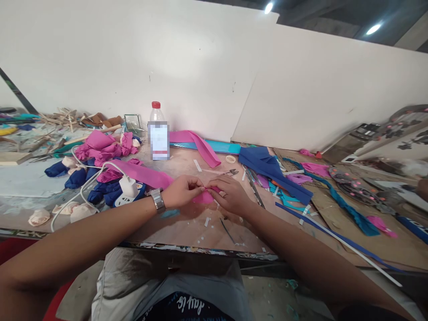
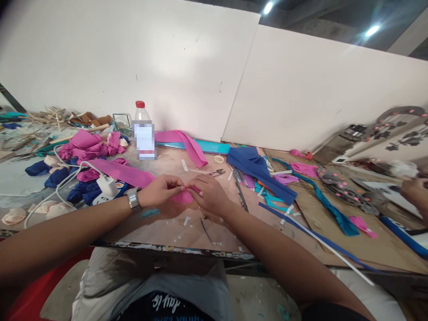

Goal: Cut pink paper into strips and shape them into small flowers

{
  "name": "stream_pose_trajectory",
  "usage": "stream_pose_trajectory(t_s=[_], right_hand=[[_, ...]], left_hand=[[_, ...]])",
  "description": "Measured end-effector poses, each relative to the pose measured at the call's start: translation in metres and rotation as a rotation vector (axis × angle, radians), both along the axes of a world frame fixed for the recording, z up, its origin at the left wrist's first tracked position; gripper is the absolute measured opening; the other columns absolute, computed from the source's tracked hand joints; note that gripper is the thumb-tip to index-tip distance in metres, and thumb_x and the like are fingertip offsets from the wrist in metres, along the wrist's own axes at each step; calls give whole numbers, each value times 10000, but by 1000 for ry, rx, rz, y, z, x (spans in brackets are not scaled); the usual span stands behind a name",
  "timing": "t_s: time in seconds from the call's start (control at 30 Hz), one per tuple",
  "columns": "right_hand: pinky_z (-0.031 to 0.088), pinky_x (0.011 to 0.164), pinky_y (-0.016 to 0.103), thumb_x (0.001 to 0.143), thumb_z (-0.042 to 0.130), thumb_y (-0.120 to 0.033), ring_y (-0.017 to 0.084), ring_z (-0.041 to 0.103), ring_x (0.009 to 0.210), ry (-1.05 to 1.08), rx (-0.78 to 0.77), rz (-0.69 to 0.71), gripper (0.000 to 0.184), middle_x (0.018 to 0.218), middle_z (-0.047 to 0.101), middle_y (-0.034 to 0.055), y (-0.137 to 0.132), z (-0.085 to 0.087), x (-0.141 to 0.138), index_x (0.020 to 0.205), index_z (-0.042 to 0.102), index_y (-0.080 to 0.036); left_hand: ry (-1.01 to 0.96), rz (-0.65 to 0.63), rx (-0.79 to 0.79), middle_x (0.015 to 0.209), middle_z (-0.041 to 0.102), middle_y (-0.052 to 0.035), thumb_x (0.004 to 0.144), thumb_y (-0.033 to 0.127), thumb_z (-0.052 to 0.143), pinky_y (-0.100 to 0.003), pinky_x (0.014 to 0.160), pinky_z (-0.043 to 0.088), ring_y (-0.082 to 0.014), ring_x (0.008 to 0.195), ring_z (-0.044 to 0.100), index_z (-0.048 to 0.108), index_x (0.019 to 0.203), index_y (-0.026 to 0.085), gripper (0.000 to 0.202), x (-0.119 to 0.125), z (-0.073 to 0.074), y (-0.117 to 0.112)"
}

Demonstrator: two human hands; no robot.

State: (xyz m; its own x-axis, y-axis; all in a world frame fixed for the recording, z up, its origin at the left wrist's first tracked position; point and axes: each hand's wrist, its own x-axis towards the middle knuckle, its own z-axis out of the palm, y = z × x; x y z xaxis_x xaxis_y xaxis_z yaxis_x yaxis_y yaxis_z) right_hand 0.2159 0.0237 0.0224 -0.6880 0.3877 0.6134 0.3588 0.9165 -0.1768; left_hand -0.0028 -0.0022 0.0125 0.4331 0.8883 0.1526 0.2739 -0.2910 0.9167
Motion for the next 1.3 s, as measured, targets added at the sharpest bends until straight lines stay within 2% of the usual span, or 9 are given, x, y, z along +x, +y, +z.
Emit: stream_pose_trajectory(t_s=[0.1, 0.2, 0.3, 0.43, 0.6, 0.87, 1.07, 1.3], right_hand=[[530, 825, 383, 958, 607, -237, 217, 678, 879, 11, -17, -13, 95, 941, 748, 65, -1, 0, 0, 1011, 683, -215], [527, 833, 382, 955, 611, -235, 219, 675, 895, 11, -43, -31, 101, 957, 745, 69, -1, -1, 0, 1018, 686, -215], [518, 843, 378, 951, 617, -238, 223, 667, 905, -2, -74, -62, 95, 964, 743, 71, -1, -3, 0, 1011, 685, -210], [503, 833, 368, 970, 588, -249, 220, 649, 895, -13, -116, -86, 94, 950, 730, 74, -1, -4, -1, 991, 667, -202], [486, 830, 368, 980, 554, -242, 228, 622, 913, -30, -157, -81, 89, 969, 699, 78, -3, -4, -2, 987, 633, -204], [467, 812, 374, 1012, 459, -227, 234, 583, 899, -103, -236, -79, 128, 960, 647, 89, -3, -5, -5, 961, 572, -196], [462, 858, 377, 988, 522, -232, 238, 587, 948, -73, -238, -75, 76, 1000, 660, 85, -1, -7, -3, 998, 589, -199], [451, 832, 376, 994, 477, -251, 231, 565, 911, -80, -267, -77, 111, 962, 632, 82, -5, -3, -4, 952, 566, -198]], left_hand=[[23, 21, 19, 653, 545, 21, 932, 409, 571, -241, 580, 335, -106, 604, 455, 663, 805, 141, 311, 0, 1, -1], [155, 80, 162, 715, 621, -4, 947, 396, 549, -256, 618, 357, -131, 656, 515, 684, 839, 159, 294, 0, 2, -4], [344, 143, 321, 735, 659, -10, 958, 378, 534, -273, 610, 318, -143, 651, 525, 703, 884, 186, 267, -1, 5, -8], [469, 168, 416, 807, 717, -26, 977, 384, 513, -284, 614, 308, -160, 676, 574, 721, 945, 207, 275, 0, 8, -12], [531, 176, 446, 868, 752, -24, 983, 378, 510, -290, 635, 335, -186, 749, 638, 728, 988, 224, 267, 1, 10, -13], [594, 182, 478, 862, 755, -19, 992, 373, 508, -299, 626, 320, -192, 760, 644, 734, 991, 241, 261, 2, 9, -13], [600, 178, 459, 863, 749, -28, 991, 374, 507, -292, 629, 328, -193, 765, 648, 725, 994, 234, 259, 1, 8, -13], [638, 158, 507, 869, 748, -27, 1009, 371, 498, -301, 655, 349, -205, 800, 656, 716, 994, 231, 259, 2, 10, -13]])
